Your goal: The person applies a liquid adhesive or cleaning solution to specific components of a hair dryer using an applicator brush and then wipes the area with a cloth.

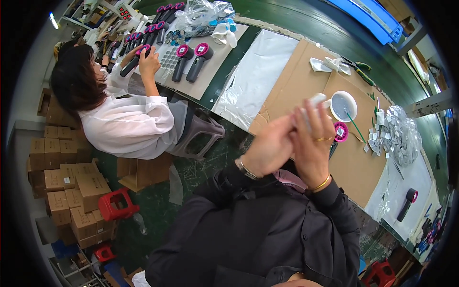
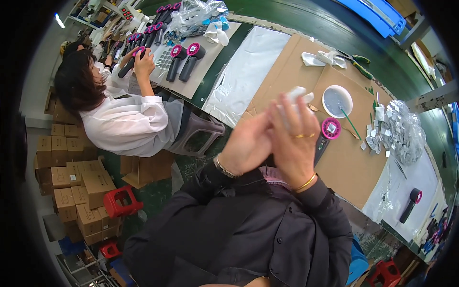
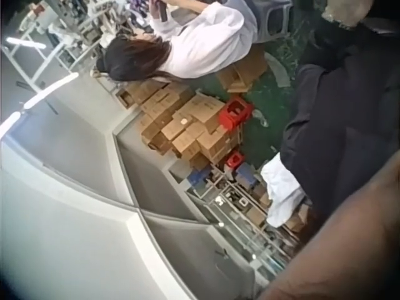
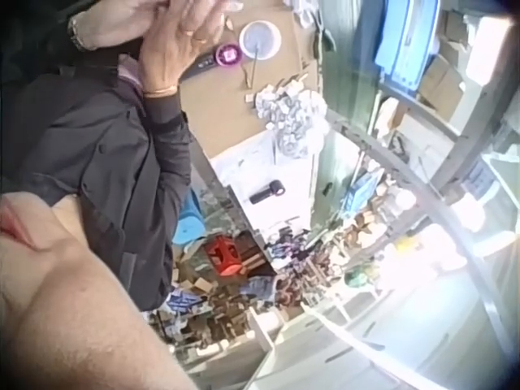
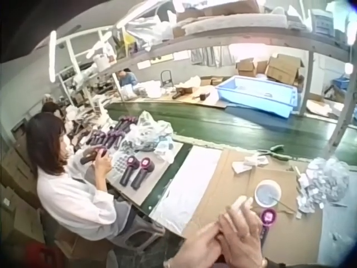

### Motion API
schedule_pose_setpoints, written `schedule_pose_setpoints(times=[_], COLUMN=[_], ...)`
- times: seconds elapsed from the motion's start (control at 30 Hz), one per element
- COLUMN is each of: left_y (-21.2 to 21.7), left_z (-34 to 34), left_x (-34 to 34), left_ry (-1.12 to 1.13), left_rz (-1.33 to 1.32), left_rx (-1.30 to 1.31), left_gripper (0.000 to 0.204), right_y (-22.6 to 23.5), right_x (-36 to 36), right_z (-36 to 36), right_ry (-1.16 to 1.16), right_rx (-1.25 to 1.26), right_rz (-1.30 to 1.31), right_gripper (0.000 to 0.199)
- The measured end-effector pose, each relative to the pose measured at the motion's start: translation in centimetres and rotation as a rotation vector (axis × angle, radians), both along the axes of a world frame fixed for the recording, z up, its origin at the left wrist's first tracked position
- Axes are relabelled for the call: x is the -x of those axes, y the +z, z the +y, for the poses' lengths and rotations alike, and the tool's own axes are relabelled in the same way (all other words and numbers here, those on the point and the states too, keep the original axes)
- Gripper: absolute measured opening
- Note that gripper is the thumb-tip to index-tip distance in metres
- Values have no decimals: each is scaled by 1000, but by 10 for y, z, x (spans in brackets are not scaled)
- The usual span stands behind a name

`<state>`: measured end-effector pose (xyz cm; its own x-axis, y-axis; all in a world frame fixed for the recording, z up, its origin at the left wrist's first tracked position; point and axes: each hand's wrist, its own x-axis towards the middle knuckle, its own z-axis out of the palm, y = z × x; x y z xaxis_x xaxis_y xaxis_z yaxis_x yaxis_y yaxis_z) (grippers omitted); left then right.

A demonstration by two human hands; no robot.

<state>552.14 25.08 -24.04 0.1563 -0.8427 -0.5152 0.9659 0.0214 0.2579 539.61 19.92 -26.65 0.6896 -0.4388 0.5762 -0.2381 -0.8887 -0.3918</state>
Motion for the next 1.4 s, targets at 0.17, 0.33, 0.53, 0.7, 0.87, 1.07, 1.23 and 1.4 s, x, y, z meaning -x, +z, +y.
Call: schedule_pose_setpoints(times=[0.17, 0.33, 0.53, 0.7, 0.87, 1.07, 1.23, 1.4], left_y=[-36, -41, -38, -27, -39, -47, -64, -80], left_z=[14, 18, 29, 29, 12, 6, 1, -14], left_x=[-1, 2, 13, 5, 13, 30, 48, 81], left_ry=[-201, -310, -700, -613, -443, -398, -411, -358], left_rz=[-568, -565, -1198, -360, 161, 63, -911, -1947], left_rx=[310, 360, 481, 528, 489, 430, 306, 133], left_gripper=[33, 26, 32, 68, 81, 75, 78, 114], right_y=[-3, -1, -4, -37, -28, -34, -43, -53], right_x=[11, 31, 56, 117, 150, 167, 182, 192], right_z=[-3, 12, -15, -4, -2, 19, 24, 28], right_ry=[-27, -16, 29, -443, -294, -393, -451, -447], right_rx=[-174, -257, 127, -453, -1049, -976, -941, -947], right_rz=[-277, -525, -99, -146, -796, -702, -680, -674], right_gripper=[49, 41, 32, 31, 33, 36, 35, 32])
